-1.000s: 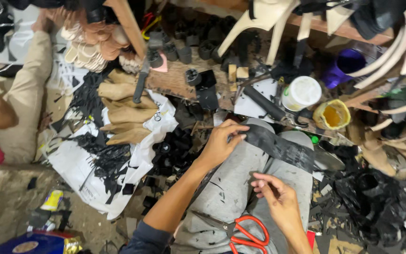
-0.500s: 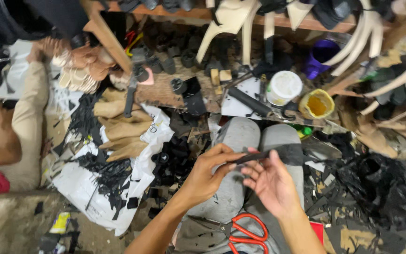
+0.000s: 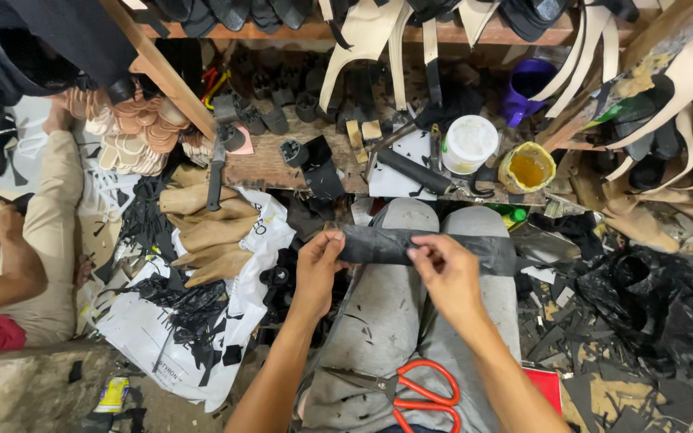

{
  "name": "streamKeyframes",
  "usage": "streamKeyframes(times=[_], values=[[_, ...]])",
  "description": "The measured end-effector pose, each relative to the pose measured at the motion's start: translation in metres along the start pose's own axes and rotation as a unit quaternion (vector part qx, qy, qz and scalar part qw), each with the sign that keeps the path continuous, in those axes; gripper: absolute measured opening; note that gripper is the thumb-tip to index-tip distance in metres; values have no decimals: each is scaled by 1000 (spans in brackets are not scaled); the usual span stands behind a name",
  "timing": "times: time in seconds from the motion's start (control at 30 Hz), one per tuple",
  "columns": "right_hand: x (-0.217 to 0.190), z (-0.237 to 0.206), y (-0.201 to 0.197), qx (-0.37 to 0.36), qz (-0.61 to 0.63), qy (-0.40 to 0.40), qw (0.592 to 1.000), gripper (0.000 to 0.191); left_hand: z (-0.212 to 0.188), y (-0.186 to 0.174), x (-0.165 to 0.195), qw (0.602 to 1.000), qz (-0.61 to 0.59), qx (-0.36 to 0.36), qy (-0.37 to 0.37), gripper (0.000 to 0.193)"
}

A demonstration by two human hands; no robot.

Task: The person sits on the floor and repeatedly wraps a black rubber strip around a cylindrical shoe heel, trims the excess with red-handled scissors, and checks the fit. The person repeats this process for multiple heels, discarding the trimmed pieces.

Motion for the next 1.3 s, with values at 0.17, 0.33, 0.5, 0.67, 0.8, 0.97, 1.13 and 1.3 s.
streamKeyframes(times=[0.17, 0.33, 0.5, 0.67, 0.8, 0.97, 1.13, 1.3], values=[[-7, 12, 21, 3, -75, -31, 997, 7, -1, -9, -8, 999, 25, 24, 1, 21], [6, 16, -45, 82, 74, 22, 994, 7, -8, -12, 17, 992, 109, 47, 40, 22], [13, -5, -99, -31, 104, 123, 987, 34, -28, 23, 76, 964, 232, 2, 130, 13], [-29, -50, -22, -421, 499, 124, 747, 74, -66, 96, 137, 843, 332, -227, 358, 38], [-6, -37, -21, -178, 460, 317, 810, 61, -97, 120, 155, 779, 376, -286, 413, 31], [-19, -11, -98, -23, 396, 110, 911, 60, -59, 79, 118, 862, 342, -257, 274, 34], [-3, -14, -168, 155, 247, -124, 949, 67, 48, -18, 72, 892, 355, -68, 273, 24], [58, 14, -175, 234, 212, 10, 949, 67, 146, -99, 110, 670, 566, 193, 439, 84]])
Point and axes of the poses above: each hand's wrist, its own z-axis towards the middle knuckle, its own y-axis out of the palm, x = y × z, the point moved 6 cm from there along z, towards the middle knuckle, and after that the axes turned 4 degrees about y, right-handed, at the moved point
